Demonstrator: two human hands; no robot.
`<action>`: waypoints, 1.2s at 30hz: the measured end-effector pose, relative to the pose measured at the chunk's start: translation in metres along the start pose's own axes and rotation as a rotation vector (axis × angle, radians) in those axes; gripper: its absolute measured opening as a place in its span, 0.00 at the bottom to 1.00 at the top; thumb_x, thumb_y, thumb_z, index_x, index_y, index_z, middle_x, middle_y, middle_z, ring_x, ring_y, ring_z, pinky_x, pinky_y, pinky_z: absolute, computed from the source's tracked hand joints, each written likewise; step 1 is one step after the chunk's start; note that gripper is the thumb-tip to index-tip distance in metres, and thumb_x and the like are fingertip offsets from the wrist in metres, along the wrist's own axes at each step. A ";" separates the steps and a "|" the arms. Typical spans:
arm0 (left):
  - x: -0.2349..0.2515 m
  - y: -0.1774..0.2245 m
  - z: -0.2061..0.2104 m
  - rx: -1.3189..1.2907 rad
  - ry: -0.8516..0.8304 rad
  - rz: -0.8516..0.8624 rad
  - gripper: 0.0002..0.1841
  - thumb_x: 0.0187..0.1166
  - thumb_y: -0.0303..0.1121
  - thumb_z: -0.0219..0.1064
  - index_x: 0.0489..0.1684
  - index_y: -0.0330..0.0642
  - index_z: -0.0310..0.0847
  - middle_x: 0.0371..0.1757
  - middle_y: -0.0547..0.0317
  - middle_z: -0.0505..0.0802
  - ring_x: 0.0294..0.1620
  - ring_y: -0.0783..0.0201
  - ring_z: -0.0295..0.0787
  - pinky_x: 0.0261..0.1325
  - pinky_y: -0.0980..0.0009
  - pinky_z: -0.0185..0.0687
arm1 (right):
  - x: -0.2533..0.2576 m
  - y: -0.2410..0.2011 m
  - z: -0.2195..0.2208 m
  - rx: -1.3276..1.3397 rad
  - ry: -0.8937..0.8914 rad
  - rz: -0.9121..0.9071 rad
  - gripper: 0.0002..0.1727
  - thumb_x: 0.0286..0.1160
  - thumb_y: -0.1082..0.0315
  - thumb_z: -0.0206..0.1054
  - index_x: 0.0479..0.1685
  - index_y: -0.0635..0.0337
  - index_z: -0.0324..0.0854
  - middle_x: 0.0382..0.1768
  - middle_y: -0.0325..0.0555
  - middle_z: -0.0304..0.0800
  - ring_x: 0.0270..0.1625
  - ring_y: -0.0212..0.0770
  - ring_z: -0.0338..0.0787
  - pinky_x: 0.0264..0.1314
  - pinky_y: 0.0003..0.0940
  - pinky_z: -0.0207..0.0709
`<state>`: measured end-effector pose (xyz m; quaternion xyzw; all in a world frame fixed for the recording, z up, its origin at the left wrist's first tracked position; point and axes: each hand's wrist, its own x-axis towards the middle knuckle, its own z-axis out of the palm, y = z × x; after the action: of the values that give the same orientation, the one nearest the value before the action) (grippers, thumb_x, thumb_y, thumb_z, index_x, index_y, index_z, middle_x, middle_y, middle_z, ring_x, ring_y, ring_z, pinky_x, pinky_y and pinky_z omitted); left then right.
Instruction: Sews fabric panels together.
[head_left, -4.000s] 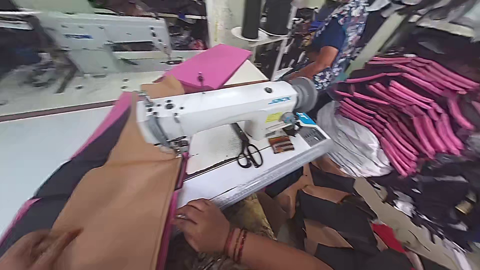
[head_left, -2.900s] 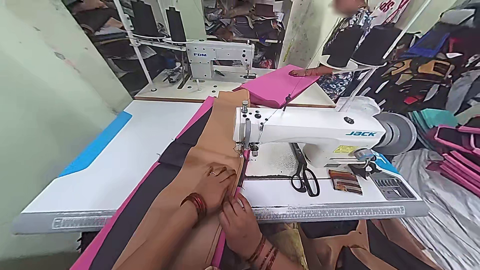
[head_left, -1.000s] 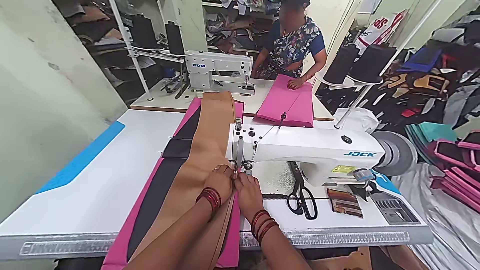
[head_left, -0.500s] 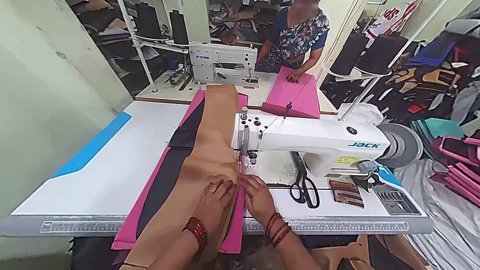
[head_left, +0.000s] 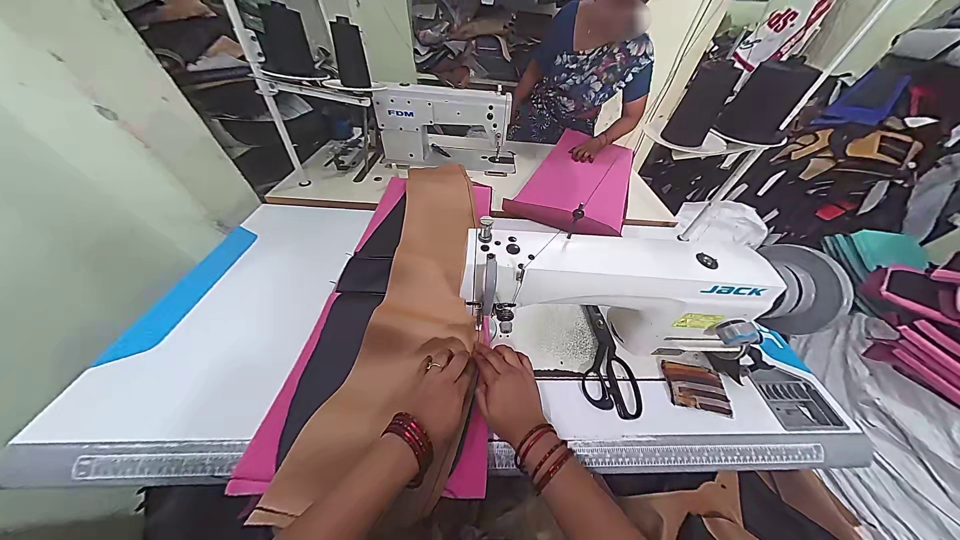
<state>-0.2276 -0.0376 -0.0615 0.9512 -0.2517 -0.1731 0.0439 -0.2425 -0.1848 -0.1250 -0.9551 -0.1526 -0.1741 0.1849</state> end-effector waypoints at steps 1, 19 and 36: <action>0.003 0.000 -0.001 -0.002 -0.005 -0.004 0.23 0.91 0.29 0.50 0.83 0.39 0.73 0.88 0.47 0.72 0.91 0.41 0.61 0.88 0.43 0.58 | 0.003 0.000 0.000 -0.005 -0.007 0.007 0.22 0.69 0.67 0.62 0.60 0.60 0.92 0.69 0.41 0.91 0.69 0.52 0.89 0.64 0.57 0.78; 0.042 -0.003 -0.027 -0.058 -0.100 -0.031 0.19 0.90 0.30 0.56 0.74 0.36 0.81 0.88 0.44 0.71 0.93 0.43 0.53 0.93 0.53 0.49 | 0.011 0.004 -0.002 0.016 -0.050 0.159 0.22 0.73 0.61 0.61 0.63 0.54 0.92 0.71 0.54 0.86 0.80 0.65 0.76 0.75 0.65 0.70; 0.068 -0.004 -0.030 -0.193 0.102 -0.189 0.21 0.85 0.29 0.61 0.74 0.28 0.75 0.84 0.34 0.71 0.85 0.42 0.70 0.86 0.54 0.66 | 0.032 0.016 -0.001 0.091 -0.051 0.237 0.17 0.82 0.60 0.61 0.55 0.53 0.95 0.66 0.57 0.87 0.74 0.59 0.81 0.71 0.55 0.74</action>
<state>-0.1601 -0.0676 -0.0544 0.9696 -0.1405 -0.1514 0.1313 -0.2081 -0.1921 -0.1164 -0.9612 -0.0509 -0.1196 0.2433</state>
